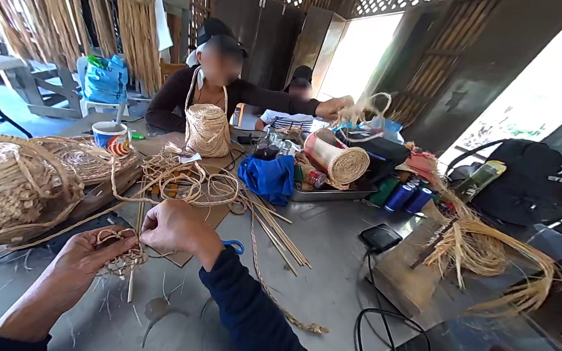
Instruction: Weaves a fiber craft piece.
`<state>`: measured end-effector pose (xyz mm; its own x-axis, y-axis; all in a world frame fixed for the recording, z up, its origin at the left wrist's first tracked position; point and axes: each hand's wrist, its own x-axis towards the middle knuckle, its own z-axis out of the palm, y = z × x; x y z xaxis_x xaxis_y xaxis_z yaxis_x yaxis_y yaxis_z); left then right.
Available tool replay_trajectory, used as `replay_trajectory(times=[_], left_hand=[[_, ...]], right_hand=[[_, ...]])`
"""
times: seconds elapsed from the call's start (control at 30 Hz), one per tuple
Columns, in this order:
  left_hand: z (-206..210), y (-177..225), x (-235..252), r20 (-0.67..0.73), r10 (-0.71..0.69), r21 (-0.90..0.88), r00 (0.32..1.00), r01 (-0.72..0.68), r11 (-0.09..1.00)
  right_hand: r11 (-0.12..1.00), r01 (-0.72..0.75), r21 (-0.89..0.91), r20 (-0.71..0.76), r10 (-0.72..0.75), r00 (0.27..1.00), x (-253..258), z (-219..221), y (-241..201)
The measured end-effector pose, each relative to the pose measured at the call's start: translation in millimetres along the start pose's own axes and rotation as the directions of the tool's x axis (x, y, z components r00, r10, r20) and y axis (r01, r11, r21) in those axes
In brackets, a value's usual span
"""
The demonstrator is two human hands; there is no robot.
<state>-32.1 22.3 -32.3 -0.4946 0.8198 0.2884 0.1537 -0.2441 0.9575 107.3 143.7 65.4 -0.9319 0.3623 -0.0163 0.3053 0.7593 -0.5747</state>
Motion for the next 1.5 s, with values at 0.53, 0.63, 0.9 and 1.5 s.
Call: replay_trajectory(times=[0.53, 0.63, 0.9, 1.5], left_hand=[[3, 9, -3, -0.029, 0.005, -0.108, 1.0, -0.008, 0.994], [4, 6, -6, -0.019, 0.003, -0.14, 1.0, -0.005, 0.99], [9, 1, -3, -0.066, 0.026, -0.096, 0.997, -0.032, 0.995], [4, 27, -3, -0.053, -0.024, -0.246, 0.998, 0.01, 0.969]], right_hand=[[0.993, 0.085, 0.087, -0.041, -0.082, 0.996, -10, -5, -2], [0.991, 0.105, 0.077, -0.006, -0.105, 0.994, -7, 1, 1], [0.995, 0.101, 0.011, -0.064, -0.1, 0.993, -10, 1, 1], [0.99, 0.066, 0.121, -0.23, -0.037, 0.972, -4, 11, -2]])
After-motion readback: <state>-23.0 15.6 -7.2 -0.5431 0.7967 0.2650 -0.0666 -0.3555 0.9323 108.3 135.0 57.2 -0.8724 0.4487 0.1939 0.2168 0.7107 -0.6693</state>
